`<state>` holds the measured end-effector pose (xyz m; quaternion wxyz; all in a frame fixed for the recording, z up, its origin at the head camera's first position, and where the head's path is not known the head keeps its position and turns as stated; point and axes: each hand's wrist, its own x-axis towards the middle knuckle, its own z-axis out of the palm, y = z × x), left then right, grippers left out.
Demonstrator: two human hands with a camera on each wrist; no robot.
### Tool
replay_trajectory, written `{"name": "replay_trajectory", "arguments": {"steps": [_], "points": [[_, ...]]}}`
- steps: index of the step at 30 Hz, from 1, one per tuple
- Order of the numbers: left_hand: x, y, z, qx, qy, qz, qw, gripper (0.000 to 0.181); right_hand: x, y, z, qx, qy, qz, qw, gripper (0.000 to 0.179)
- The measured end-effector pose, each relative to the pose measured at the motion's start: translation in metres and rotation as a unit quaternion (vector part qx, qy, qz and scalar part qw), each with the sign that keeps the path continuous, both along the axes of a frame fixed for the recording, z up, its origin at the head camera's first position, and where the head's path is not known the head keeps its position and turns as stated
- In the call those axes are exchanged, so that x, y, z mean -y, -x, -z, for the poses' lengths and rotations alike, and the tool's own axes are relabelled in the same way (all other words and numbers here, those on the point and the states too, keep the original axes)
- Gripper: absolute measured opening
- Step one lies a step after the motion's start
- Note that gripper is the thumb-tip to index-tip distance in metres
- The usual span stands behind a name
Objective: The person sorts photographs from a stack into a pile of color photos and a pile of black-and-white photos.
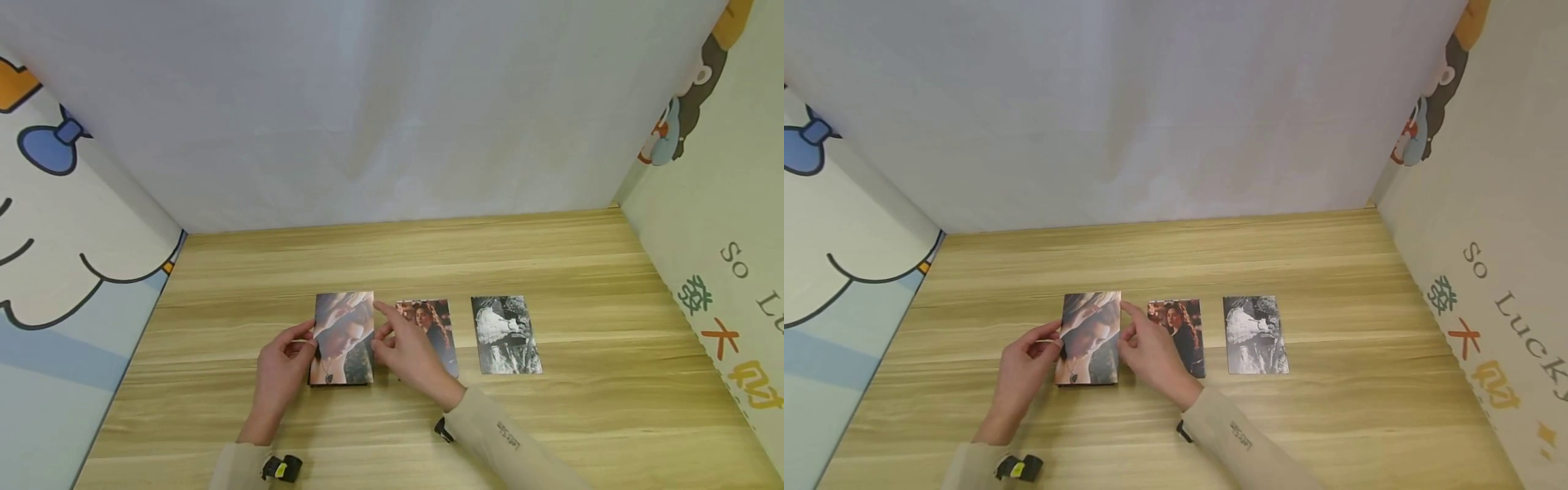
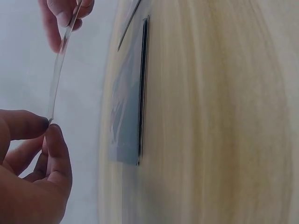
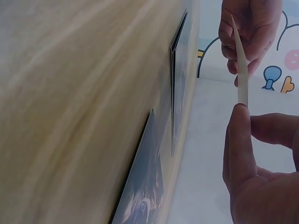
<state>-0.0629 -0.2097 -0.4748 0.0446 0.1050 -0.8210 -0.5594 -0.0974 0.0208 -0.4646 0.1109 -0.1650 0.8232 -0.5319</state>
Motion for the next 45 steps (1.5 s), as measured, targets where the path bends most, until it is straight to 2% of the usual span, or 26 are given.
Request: {"name": "replay_trajectory", "arguments": {"steps": [8, 20, 33, 45], "points": [[0.003, 0.003, -0.001, 0.011, 0.022, -0.003, 0.9997, 0.035, 0.007, 0.003, 0.000, -0.014, -0.007, 0.002, 0.9999, 0.066], [0.008, 0.009, -0.004, 0.033, 0.090, 0.003, 0.9954, 0.036, 0.016, 0.007, 0.007, -0.019, -0.061, -0.001, 0.9980, 0.066], [0.012, 0.017, 0.005, 0.054, 0.123, 0.015, 0.9908, 0.037, 0.022, 0.012, 0.013, -0.028, -0.098, -0.004, 0.9948, 0.065], [0.015, 0.021, 0.012, 0.050, 0.155, 0.030, 0.9863, 0.034, 0.026, 0.016, 0.015, 0.006, -0.118, -0.014, 0.9930, 0.067]]}}
